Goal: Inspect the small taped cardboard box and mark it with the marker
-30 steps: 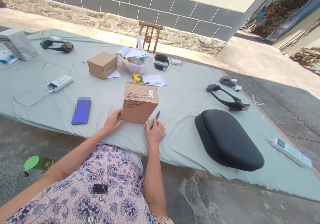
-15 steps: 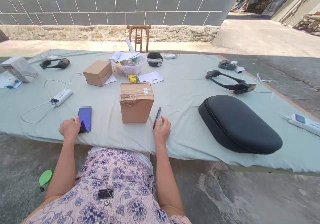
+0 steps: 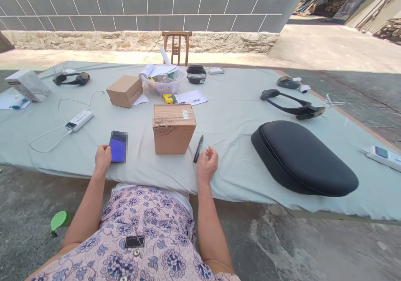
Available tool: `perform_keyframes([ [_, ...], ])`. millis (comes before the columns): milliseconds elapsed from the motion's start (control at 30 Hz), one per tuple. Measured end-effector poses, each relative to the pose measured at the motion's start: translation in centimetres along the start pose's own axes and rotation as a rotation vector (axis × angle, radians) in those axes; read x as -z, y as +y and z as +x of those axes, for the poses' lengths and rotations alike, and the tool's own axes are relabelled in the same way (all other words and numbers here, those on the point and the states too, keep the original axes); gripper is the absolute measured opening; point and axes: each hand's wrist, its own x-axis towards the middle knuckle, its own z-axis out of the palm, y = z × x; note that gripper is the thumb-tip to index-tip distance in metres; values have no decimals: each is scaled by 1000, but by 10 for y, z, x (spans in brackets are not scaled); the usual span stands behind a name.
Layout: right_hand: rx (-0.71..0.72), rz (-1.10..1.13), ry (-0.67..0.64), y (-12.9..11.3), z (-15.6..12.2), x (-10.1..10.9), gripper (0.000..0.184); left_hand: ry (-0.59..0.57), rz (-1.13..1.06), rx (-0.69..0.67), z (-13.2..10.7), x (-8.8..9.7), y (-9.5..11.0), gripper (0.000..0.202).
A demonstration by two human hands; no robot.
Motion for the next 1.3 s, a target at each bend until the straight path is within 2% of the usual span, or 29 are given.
perform_keyframes([
  [167, -22, 60, 44, -4, -2, 3, 48, -31, -316, 68, -11, -12, 8, 13],
  [367, -17, 152, 116, -15, -4, 6, 43, -164, -617, 144, -34, -9, 26, 21],
  [433, -11, 206, 138, -21, -9, 8, 41, -229, -739, 123, -46, -6, 37, 26],
  [533, -16, 268, 116, -39, -23, 13, 36, -435, -1026, 38, -69, -2, 59, 35],
  [600, -12, 316, 9, -55, -35, 18, 34, -557, -1125, 10, -85, -1, 74, 38],
  [633, -6, 344, -95, -64, -41, 21, 35, -605, -1155, 11, -94, -1, 81, 37],
  [767, -1, 497, -721, -92, -63, 31, 48, -739, -1182, -3, -123, -5, 97, 33],
  [833, -2, 577, -951, -99, -71, 33, 58, -785, -1165, -11, -132, -8, 100, 32],
  [867, -5, 601, -1017, -102, -74, 34, 61, -799, -1152, -15, -135, -10, 100, 32],
  [933, -20, 611, -1063, -105, -78, 35, 63, -807, -1127, -26, -138, -11, 99, 30],
  [1167, -74, 577, -987, -111, -80, 35, 43, -833, -1149, -17, -140, -12, 101, 32],
  [1300, -72, 590, -996, -109, -79, 34, 45, -835, -1159, -13, -140, -10, 103, 30],
])
